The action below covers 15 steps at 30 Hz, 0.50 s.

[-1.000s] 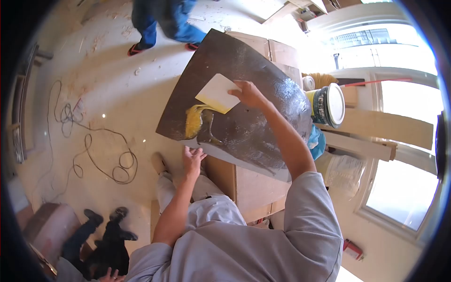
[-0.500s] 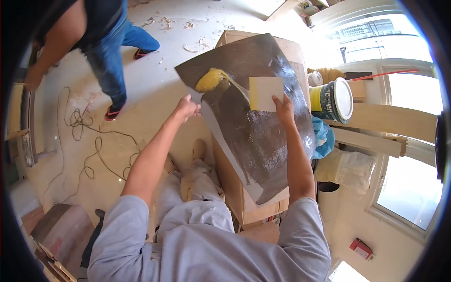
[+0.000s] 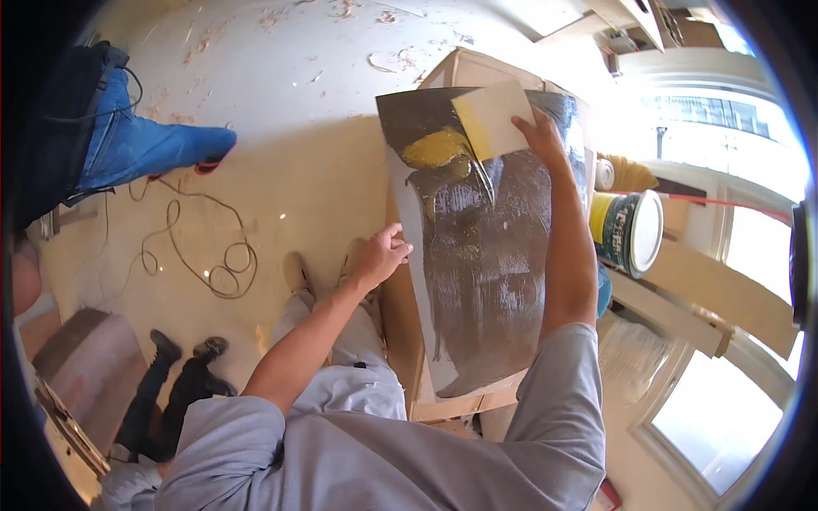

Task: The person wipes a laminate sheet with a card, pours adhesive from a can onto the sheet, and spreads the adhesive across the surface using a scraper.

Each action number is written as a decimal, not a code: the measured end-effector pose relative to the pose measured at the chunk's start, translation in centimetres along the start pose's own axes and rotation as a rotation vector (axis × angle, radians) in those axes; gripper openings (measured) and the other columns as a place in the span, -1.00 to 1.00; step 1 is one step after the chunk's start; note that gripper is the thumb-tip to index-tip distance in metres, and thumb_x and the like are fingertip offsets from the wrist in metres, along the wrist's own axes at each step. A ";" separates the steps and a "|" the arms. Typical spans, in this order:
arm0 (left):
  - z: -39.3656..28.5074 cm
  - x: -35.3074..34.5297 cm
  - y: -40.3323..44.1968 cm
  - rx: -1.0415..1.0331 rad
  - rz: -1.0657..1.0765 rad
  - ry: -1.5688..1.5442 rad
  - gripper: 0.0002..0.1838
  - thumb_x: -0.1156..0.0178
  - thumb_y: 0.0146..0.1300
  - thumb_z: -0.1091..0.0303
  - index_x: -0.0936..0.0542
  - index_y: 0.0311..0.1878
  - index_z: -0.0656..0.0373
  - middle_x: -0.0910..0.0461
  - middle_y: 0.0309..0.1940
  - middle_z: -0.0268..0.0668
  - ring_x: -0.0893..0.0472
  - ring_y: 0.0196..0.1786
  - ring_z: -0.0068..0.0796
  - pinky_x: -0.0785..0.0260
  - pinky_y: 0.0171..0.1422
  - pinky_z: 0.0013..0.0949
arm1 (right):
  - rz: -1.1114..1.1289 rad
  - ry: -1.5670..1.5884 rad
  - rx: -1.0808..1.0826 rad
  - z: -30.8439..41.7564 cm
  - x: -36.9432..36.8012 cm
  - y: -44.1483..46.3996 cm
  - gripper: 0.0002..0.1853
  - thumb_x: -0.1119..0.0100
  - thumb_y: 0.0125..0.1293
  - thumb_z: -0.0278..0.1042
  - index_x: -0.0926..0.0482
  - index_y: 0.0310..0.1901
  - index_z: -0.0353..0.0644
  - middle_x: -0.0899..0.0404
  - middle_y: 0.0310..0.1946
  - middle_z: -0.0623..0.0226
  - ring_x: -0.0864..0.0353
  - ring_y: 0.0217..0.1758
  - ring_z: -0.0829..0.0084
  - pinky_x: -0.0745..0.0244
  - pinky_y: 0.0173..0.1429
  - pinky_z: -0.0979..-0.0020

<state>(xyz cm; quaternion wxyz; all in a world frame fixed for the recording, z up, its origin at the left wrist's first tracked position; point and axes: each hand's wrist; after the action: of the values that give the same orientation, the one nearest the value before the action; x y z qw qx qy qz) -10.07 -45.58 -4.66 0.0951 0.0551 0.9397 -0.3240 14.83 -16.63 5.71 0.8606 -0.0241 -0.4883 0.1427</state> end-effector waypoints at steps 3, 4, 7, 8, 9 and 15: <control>-0.3 0.1 -0.3 -0.020 -0.012 0.051 -0.39 -0.15 0.24 0.43 -0.22 0.29 0.51 -0.61 -0.40 -0.21 -0.60 -0.36 -0.57 -0.56 -0.22 -0.44 | 0.311 -0.080 -0.034 7.4 -1.5 1.4 -0.52 -0.18 0.27 -0.08 -0.50 0.15 -0.16 -0.65 -0.12 0.05 -0.63 -0.02 0.14 -0.47 0.06 0.23; -0.3 0.1 -0.2 -0.016 -0.009 0.016 -0.38 -0.15 0.24 0.45 -0.20 0.31 0.51 -0.58 -0.43 -0.26 -0.58 -0.36 -0.59 -0.57 -0.21 -0.44 | 0.431 -0.132 -0.086 9.1 -1.5 0.8 -0.49 -0.18 0.27 -0.04 -0.49 0.17 -0.15 -0.64 -0.09 0.05 -0.62 0.01 0.14 -0.47 0.08 0.22; 1.3 -0.4 0.2 0.000 -0.018 -0.126 -0.38 -0.11 0.26 0.48 -0.17 0.34 0.48 -0.52 -0.49 -0.37 -0.53 -0.38 -0.64 -0.56 -0.20 -0.46 | 0.563 -0.462 0.342 9.8 -2.1 -1.6 -0.45 -0.17 0.27 0.04 -0.48 0.19 -0.13 -0.60 -0.02 0.04 -0.58 0.08 0.16 -0.44 0.16 0.21; 1.3 -0.4 0.2 0.001 -0.033 -0.181 -0.39 -0.09 0.27 0.48 -0.16 0.35 0.46 -0.51 -0.51 -0.40 -0.52 -0.40 -0.66 -0.55 -0.20 -0.47 | 0.515 -0.443 0.353 10.2 -2.2 -1.1 -0.49 -0.19 0.26 -0.02 -0.50 0.16 -0.15 -0.62 -0.07 0.06 -0.60 0.01 0.21 -0.45 0.12 0.26; 1.4 -0.2 0.3 -0.030 -0.038 -0.123 -0.39 -0.08 0.27 0.48 -0.16 0.35 0.45 -0.50 -0.53 -0.41 -0.51 -0.41 -0.67 -0.53 -0.22 -0.48 | 0.471 -0.420 0.366 10.3 -1.9 -0.3 -0.52 -0.21 0.26 -0.08 -0.52 0.13 -0.16 -0.64 -0.13 0.08 -0.63 -0.07 0.25 -0.46 0.07 0.31; 0.0 -0.7 -0.9 -0.159 -0.151 0.097 -0.32 -0.06 0.17 0.56 -0.17 0.40 0.26 -0.43 -0.70 -0.24 -0.36 -0.63 -0.54 -0.27 -0.45 -0.40 | 0.484 -0.258 0.130 11.6 -3.8 5.4 -0.52 -0.24 0.24 -0.14 -0.51 0.13 -0.22 -0.65 -0.10 0.09 -0.63 -0.04 0.24 -0.44 0.11 0.31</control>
<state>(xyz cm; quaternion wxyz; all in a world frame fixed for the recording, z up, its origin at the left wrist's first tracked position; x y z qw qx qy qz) -9.52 -46.36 -3.97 0.0290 -0.0079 0.9673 -0.2518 2.00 -13.63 7.61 0.7321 -0.0664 -0.5636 0.3768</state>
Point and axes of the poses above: each hand's wrist, its own y-axis towards the middle knuckle, its own x-axis out of the back of the hand, z = x × y
